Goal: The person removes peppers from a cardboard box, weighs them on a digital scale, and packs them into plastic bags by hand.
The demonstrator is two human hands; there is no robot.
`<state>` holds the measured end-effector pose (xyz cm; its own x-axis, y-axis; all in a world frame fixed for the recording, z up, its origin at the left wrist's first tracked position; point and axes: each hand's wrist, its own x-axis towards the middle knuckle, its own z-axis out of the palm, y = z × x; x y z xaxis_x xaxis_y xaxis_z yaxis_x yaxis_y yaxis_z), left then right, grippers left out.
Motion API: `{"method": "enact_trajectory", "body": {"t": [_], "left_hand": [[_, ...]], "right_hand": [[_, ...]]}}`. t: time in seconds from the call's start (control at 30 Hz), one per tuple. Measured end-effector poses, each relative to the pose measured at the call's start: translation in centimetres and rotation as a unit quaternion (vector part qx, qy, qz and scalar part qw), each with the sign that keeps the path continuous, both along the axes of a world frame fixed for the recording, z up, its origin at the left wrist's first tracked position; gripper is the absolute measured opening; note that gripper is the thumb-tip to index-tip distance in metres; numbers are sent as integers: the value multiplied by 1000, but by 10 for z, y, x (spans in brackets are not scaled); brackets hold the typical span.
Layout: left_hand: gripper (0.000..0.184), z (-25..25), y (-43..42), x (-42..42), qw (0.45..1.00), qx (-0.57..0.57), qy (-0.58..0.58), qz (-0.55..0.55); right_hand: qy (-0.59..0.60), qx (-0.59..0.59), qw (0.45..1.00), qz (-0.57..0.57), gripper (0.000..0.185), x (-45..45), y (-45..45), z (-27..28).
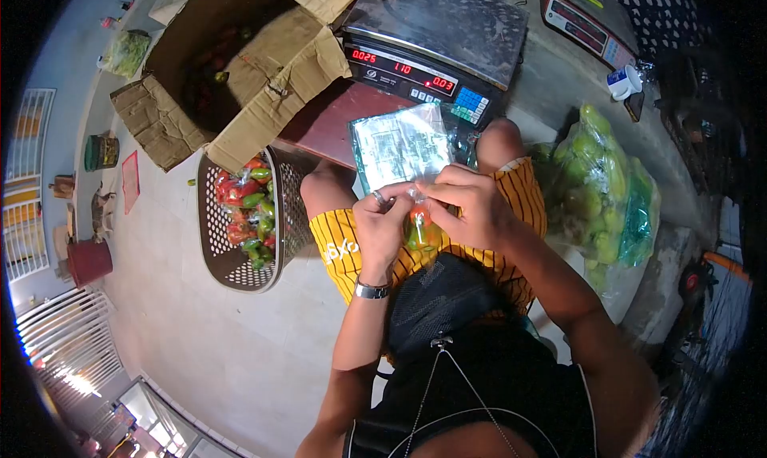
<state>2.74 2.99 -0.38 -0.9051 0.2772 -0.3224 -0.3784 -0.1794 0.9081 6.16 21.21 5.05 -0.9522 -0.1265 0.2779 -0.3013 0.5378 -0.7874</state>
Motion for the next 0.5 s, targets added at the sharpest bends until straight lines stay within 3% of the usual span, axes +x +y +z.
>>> {"method": "enact_trajectory", "body": {"t": [0.23,0.37,0.47,0.5], "left_hand": [[14,-5,14,2,997,39,-24,63],[11,0,17,0,995,-75,58,27],[10,4,24,-5,972,-200,123,-9],[11,5,27,-5,961,-237,140,-18]], "right_hand": [[-100,-131,986,-23,25,-2,6,-15],[-135,-166,976,-32,30,3,9,-30],[-111,-41,987,-111,29,5,-6,-12],[-89,-47,988,-116,29,4,-8,-15]]}}
